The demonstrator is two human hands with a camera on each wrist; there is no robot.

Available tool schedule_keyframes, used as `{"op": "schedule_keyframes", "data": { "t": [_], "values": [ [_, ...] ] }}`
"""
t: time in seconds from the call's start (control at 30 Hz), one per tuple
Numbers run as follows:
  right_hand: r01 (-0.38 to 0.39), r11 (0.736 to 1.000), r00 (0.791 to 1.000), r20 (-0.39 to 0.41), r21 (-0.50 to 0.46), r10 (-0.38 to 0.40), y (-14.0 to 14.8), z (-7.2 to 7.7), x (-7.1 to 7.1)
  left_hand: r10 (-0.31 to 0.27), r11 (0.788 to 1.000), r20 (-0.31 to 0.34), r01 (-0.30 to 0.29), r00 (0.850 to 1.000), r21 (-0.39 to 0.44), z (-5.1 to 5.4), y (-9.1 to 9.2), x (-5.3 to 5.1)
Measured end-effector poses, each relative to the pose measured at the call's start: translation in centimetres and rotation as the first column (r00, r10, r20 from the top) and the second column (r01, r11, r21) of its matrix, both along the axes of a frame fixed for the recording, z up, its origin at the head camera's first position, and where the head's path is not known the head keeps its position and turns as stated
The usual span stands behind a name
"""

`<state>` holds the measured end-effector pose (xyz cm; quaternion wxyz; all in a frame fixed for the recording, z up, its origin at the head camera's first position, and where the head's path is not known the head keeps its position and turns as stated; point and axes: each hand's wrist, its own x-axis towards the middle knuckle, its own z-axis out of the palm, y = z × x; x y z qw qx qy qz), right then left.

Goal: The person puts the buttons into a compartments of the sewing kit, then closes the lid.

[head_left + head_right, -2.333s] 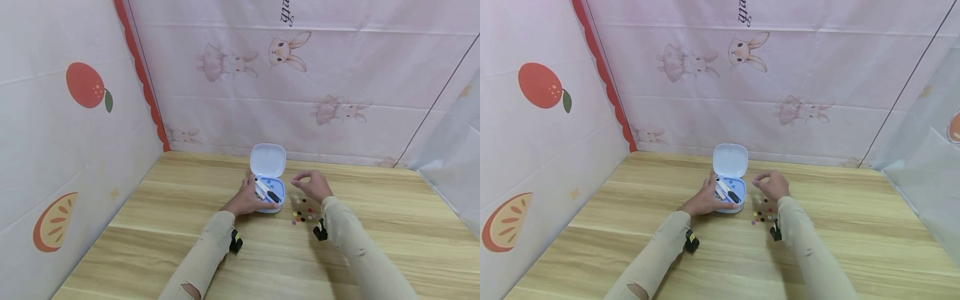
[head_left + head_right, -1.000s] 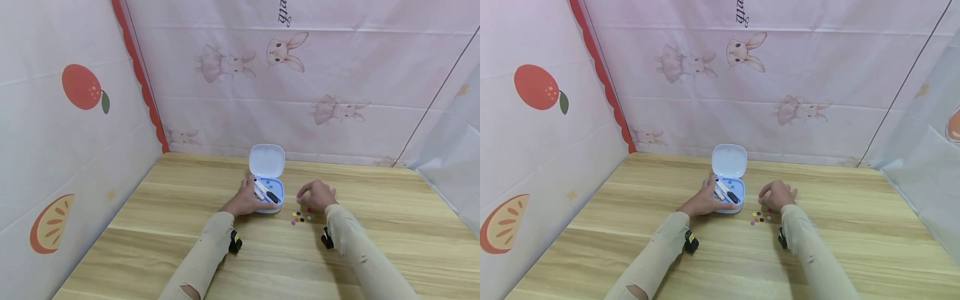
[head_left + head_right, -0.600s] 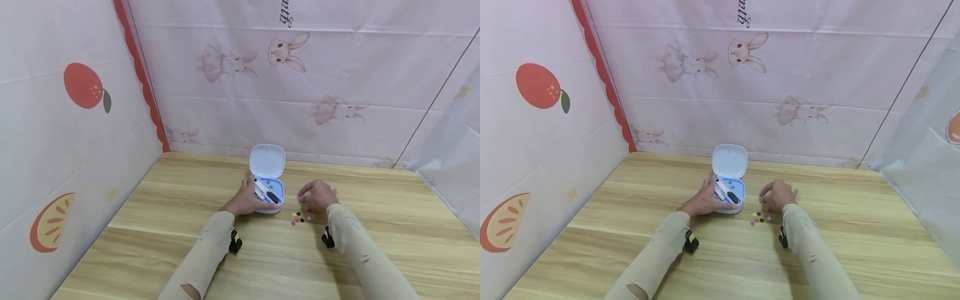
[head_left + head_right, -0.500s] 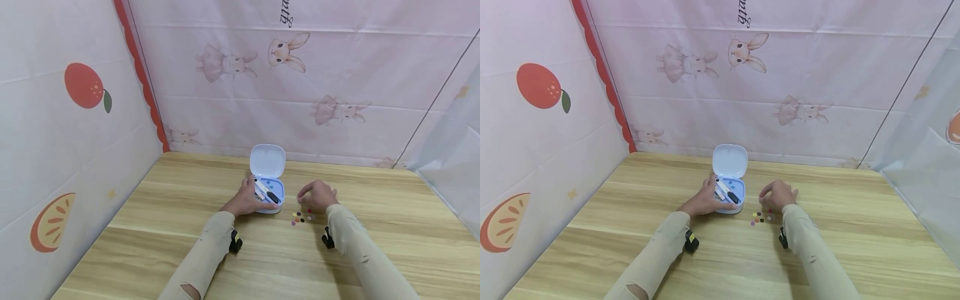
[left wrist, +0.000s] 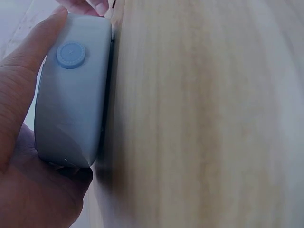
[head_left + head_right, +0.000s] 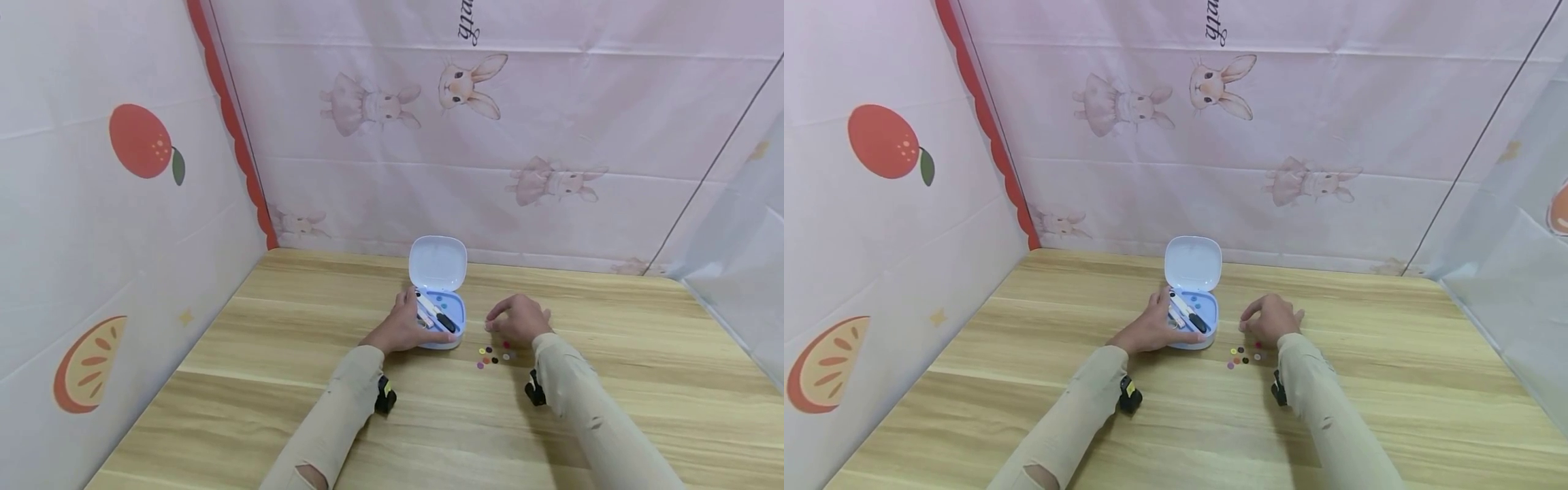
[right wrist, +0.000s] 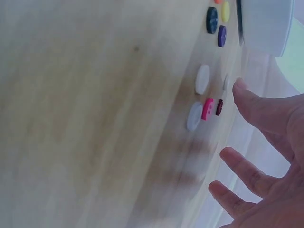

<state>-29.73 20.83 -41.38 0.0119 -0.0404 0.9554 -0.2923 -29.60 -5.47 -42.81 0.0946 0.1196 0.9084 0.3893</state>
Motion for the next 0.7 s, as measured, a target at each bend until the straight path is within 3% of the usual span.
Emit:
{"op": "schedule_keyframes", "data": {
  "t": [0.37,0.7],
  "values": [
    [-0.024,1.000,0.999,-0.025,0.017,0.024,0.25,-0.58,-0.26,0.002,1.000,0.006,-0.002,1.000,-0.007,0.15,-0.03,0.27],
    [0.004,1.000,1.000,-0.007,0.002,-0.004,0.34,-0.52,-0.06,-0.006,1.000,-0.011,0.006,1.000,-0.009,-0.04,0.00,0.22]
  ]
}}
